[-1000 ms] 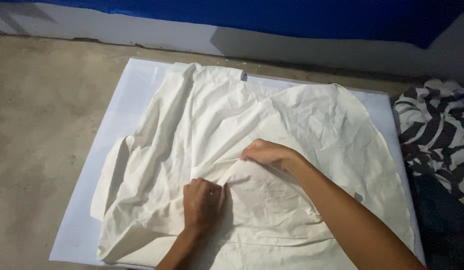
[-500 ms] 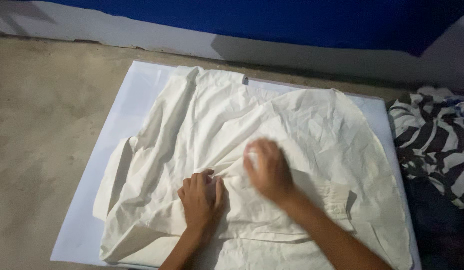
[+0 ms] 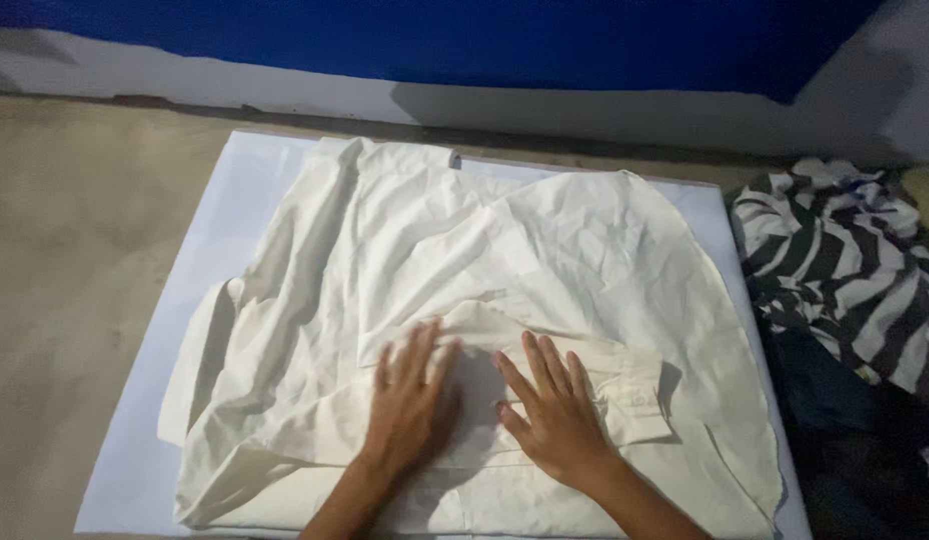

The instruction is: The person folds a white long-sleeved shirt on a white surface. They smooth the fabric, fold the sleeves inward, fold the sides toward the center, and then fold the shirt in half from the bottom up to create a compact rectangle.

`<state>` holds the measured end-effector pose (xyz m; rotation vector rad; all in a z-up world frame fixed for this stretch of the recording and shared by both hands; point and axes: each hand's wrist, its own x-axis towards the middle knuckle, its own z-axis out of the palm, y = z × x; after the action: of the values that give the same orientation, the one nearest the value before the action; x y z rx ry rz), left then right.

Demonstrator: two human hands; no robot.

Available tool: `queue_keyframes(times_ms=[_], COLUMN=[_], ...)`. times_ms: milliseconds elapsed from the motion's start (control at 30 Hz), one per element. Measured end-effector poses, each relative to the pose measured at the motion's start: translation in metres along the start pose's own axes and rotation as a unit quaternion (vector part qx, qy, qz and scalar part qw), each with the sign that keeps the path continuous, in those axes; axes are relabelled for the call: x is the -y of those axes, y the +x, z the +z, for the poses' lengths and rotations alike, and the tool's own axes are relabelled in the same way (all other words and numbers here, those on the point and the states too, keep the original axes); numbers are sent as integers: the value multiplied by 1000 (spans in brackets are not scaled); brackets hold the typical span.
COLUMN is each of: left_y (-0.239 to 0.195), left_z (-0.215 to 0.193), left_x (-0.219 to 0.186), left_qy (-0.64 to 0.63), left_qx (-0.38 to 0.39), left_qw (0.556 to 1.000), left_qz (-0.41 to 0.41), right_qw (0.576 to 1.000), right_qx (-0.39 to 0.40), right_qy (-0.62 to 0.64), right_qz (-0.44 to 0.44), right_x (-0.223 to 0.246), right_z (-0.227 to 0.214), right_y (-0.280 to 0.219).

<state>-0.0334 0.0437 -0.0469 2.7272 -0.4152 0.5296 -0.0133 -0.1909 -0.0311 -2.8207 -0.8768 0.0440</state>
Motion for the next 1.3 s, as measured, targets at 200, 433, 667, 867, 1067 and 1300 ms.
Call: queue_keyframes(times_ms=[200,433,667,867,1067,1300], left_y=[-13,-9,12,83,127,121], left_z=[4,0,-13,-21,0,11], left_x=[-17,-15,-7,106,170,179], left_qy=[-57,-43,-131,-112,11,81], left_qx=[98,106,119,-64,12,72], left_qw=[993,993,984,973,990,981], left_qz=[20,23,-14,-194,-142,-161], right_qw=[996,993,995,984,986,972], right_qx=[-75,-106,-20,-129,-145,-72], right_qy=[-31,11,8,111,84,-9], right_qz=[39,48,93,48,12,223], right_x=[-14,-17,-30,-66,-97,-173], right_z=[-2,-4,-16,-18,-16,10], right_y=[-31,-39,-18,82,216,178])
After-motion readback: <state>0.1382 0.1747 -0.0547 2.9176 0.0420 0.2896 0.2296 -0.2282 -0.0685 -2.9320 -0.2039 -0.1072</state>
